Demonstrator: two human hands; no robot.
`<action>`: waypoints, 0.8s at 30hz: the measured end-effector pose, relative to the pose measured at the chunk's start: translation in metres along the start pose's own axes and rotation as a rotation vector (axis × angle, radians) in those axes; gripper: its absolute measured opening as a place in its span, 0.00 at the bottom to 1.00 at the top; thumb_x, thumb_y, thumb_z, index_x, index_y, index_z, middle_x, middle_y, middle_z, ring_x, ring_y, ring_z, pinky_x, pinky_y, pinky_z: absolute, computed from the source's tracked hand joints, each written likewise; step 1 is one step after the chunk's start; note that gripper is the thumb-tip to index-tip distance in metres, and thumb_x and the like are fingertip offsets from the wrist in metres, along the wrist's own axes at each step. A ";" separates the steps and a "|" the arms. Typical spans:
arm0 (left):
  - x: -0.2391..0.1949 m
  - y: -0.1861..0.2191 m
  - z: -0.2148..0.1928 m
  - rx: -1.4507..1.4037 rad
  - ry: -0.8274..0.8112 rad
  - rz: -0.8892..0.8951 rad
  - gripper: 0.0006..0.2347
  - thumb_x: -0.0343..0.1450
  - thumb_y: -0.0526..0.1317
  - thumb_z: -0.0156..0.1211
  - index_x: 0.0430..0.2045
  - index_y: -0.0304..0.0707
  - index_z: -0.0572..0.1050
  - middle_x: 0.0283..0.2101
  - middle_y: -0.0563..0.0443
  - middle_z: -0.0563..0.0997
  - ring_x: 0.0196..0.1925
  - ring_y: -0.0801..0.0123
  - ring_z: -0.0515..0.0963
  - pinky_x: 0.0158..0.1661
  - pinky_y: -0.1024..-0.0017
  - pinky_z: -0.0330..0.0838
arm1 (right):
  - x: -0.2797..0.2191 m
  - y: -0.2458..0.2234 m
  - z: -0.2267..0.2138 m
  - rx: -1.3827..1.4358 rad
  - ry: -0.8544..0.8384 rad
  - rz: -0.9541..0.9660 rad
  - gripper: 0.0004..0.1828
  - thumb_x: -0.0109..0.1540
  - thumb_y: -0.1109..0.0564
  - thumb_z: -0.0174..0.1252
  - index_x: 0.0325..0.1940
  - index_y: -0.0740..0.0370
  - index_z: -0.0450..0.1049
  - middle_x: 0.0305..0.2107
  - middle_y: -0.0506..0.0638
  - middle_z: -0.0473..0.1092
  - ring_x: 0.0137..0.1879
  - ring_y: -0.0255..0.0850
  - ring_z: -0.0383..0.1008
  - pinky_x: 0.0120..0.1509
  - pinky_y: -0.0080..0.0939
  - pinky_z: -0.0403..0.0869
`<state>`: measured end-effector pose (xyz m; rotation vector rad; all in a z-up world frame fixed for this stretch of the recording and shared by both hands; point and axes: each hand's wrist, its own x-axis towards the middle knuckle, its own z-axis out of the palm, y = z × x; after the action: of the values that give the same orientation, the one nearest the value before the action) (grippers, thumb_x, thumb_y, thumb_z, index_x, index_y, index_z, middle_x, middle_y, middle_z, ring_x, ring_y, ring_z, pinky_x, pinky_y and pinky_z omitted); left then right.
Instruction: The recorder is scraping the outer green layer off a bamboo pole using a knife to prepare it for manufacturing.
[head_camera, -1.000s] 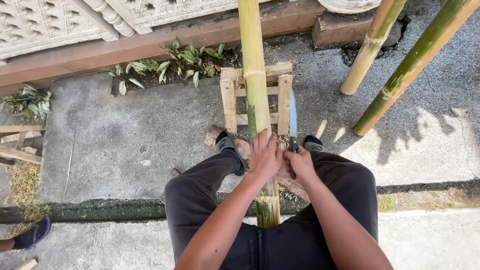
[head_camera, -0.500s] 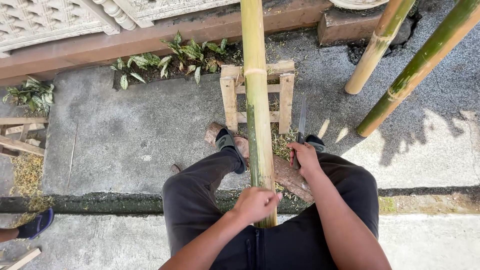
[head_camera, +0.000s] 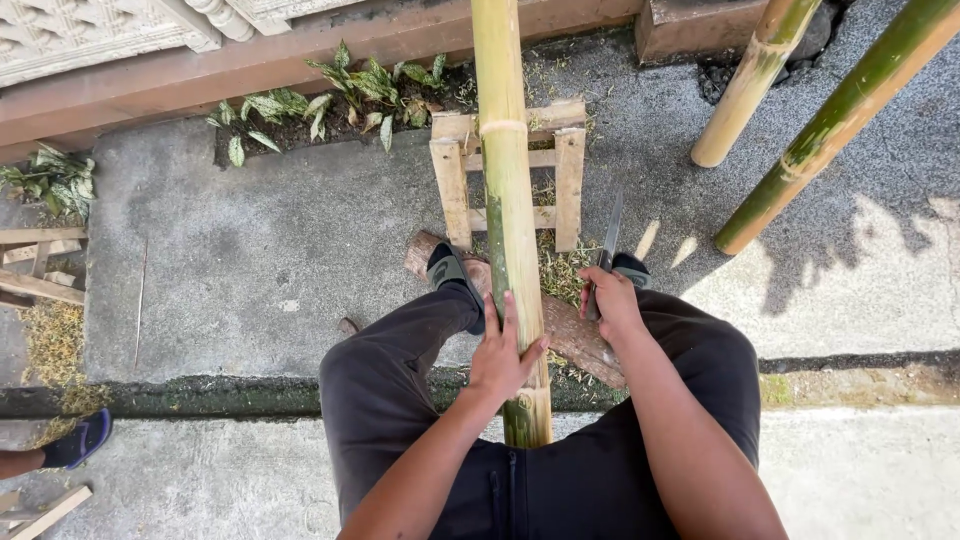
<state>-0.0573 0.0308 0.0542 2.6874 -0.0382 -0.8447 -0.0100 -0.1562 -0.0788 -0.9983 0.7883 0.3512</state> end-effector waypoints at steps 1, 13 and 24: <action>-0.001 -0.002 -0.006 0.032 -0.080 -0.043 0.39 0.74 0.62 0.39 0.74 0.42 0.30 0.75 0.28 0.28 0.56 0.40 0.68 0.33 0.72 0.79 | -0.001 -0.002 0.001 0.002 -0.007 0.005 0.08 0.61 0.56 0.60 0.35 0.62 0.70 0.17 0.48 0.66 0.17 0.39 0.65 0.21 0.43 0.66; 0.045 -0.069 0.032 0.022 0.114 -0.096 0.23 0.80 0.58 0.45 0.53 0.36 0.74 0.47 0.32 0.83 0.45 0.47 0.83 0.42 0.59 0.79 | 0.004 0.006 0.002 -0.038 -0.055 -0.004 0.11 0.61 0.54 0.61 0.32 0.60 0.66 0.16 0.50 0.68 0.17 0.40 0.66 0.20 0.44 0.67; 0.038 -0.038 0.066 -0.477 0.280 -0.050 0.54 0.63 0.59 0.69 0.71 0.25 0.35 0.62 0.26 0.65 0.52 0.41 0.81 0.52 0.57 0.77 | -0.004 0.003 0.003 0.008 -0.023 0.021 0.10 0.62 0.52 0.57 0.33 0.59 0.68 0.17 0.49 0.68 0.18 0.40 0.66 0.22 0.43 0.67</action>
<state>-0.0656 0.0425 -0.0291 2.3291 0.2631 -0.4137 -0.0129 -0.1520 -0.0769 -0.9776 0.7795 0.3766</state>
